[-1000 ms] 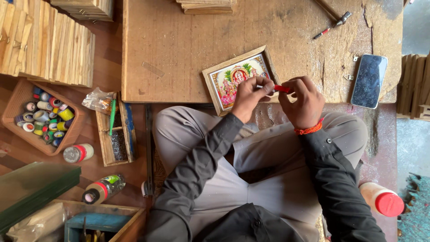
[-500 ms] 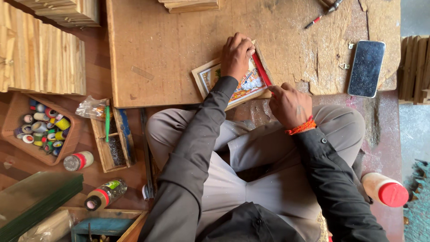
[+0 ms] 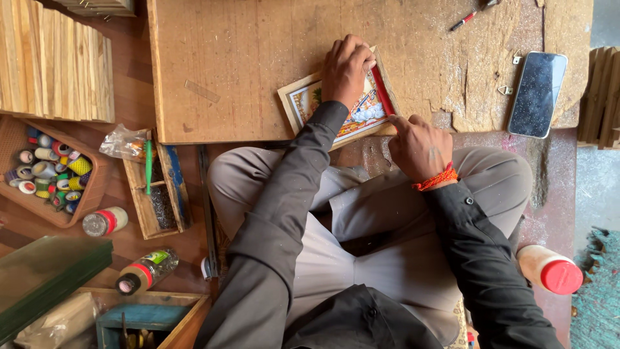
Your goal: The person sits cross-legged at a low workbench and presses a strip of red tape along the inner edge of framed religious pictures, working around each frame's border by hand. Finished frames are set aside and stacked with other completed frames.
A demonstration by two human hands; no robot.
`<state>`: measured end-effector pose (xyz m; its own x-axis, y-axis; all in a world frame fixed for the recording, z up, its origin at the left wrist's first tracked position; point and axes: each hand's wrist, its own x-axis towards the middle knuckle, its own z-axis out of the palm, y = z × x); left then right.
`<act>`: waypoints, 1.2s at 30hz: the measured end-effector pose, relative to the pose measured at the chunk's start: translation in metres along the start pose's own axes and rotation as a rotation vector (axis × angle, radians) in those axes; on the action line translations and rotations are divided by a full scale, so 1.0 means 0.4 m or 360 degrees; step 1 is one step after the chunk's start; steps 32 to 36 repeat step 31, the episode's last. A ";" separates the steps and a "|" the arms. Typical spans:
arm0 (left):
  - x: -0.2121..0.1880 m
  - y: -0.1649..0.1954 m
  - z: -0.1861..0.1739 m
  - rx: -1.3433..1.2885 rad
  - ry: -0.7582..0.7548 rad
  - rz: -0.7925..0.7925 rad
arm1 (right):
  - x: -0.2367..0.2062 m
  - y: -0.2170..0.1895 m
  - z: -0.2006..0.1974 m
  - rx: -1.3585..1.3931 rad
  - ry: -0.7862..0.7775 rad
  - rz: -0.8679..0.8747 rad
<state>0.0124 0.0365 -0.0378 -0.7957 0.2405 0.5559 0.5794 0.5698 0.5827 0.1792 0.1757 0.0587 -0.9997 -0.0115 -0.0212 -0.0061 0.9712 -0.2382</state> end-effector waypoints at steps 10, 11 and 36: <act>0.002 0.001 -0.008 0.0078 -0.0101 -0.0128 | 0.025 -0.014 0.008 -0.0098 -0.0108 0.0056; 0.005 0.001 -0.015 0.0063 -0.0114 -0.0147 | 0.025 -0.015 0.007 -0.0070 -0.0110 0.0076; -0.028 0.021 -0.114 0.0465 -0.1141 0.0605 | -0.001 0.018 0.021 0.0064 0.0086 0.0088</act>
